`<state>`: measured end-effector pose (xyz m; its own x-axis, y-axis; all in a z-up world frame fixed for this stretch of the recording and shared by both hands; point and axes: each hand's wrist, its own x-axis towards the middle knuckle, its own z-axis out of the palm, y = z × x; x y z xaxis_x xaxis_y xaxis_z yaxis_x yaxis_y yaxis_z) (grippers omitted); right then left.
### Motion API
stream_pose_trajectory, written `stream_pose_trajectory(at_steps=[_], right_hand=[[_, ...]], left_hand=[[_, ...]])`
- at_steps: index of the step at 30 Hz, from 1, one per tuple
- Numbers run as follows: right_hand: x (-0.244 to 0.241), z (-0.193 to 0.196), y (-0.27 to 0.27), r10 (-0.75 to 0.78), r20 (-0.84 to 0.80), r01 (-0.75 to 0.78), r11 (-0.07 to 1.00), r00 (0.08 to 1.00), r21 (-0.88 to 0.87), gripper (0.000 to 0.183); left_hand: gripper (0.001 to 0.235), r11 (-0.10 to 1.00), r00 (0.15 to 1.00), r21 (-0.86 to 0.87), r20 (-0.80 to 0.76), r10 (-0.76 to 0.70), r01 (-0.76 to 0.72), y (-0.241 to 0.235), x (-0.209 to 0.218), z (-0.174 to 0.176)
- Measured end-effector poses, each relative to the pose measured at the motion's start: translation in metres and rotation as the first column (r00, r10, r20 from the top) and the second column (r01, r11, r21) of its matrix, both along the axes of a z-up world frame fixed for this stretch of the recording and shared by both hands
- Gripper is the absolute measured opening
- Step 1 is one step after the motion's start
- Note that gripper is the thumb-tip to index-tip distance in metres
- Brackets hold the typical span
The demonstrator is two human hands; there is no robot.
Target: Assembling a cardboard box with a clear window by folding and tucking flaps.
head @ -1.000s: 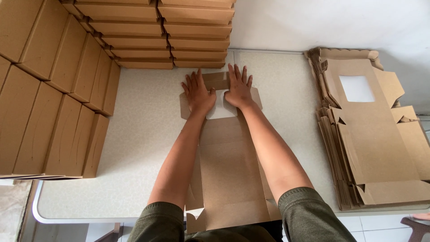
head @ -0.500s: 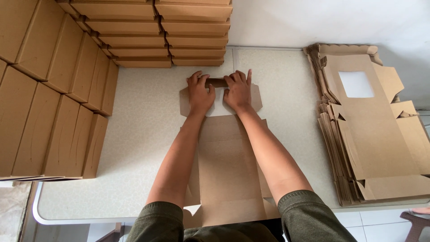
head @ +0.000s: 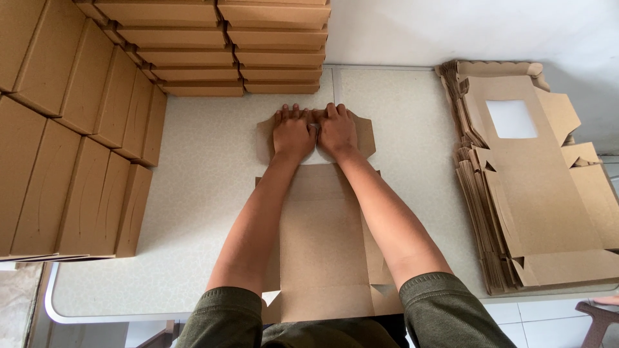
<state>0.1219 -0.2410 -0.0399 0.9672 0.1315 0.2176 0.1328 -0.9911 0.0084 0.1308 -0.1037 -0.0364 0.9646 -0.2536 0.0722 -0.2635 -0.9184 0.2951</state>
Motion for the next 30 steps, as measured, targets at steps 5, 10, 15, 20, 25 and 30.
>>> stream_pose_trajectory(at_steps=[5, 10, 15, 20, 25, 30], right_hand=[[-0.008, 0.009, 0.003, -0.018, -0.039, 0.021, 0.996, 0.999, 0.083, 0.043], [0.002, -0.012, -0.005, -0.013, 0.029, 0.007, 0.979, 1.000, 0.205, 0.048], [0.002, -0.004, -0.007, -0.053, 0.004, 0.051, 0.970, 0.999, 0.240, 0.048], [0.015, -0.020, -0.015, -0.126, 0.079, 0.091, 0.931, 0.989, 0.353, 0.043], [-0.008, 0.006, -0.019, -0.262, 0.334, 0.057, 0.855, 0.905, 0.515, 0.029], [-0.032, 0.044, -0.021, -0.414, 0.130, 0.147, 0.574, 0.901, 0.806, 0.052]], left_hand=[[0.060, 1.000, 0.996, 0.005, -0.086, -0.008, 0.008, 0.000, -0.005, 0.011], [0.062, 0.999, 0.992, -0.013, -0.121, -0.044, 0.042, 0.003, -0.016, 0.022], [0.062, 0.999, 0.998, 0.002, -0.046, -0.048, 0.048, 0.000, -0.006, 0.007], [0.054, 0.999, 0.985, -0.030, 0.174, -0.012, 0.018, -0.002, 0.002, -0.008], [0.049, 0.997, 0.948, -0.070, 0.315, 0.047, -0.026, -0.003, 0.005, -0.014], [0.035, 0.997, 0.983, -0.041, 0.170, 0.067, -0.061, -0.002, 0.013, -0.018]])
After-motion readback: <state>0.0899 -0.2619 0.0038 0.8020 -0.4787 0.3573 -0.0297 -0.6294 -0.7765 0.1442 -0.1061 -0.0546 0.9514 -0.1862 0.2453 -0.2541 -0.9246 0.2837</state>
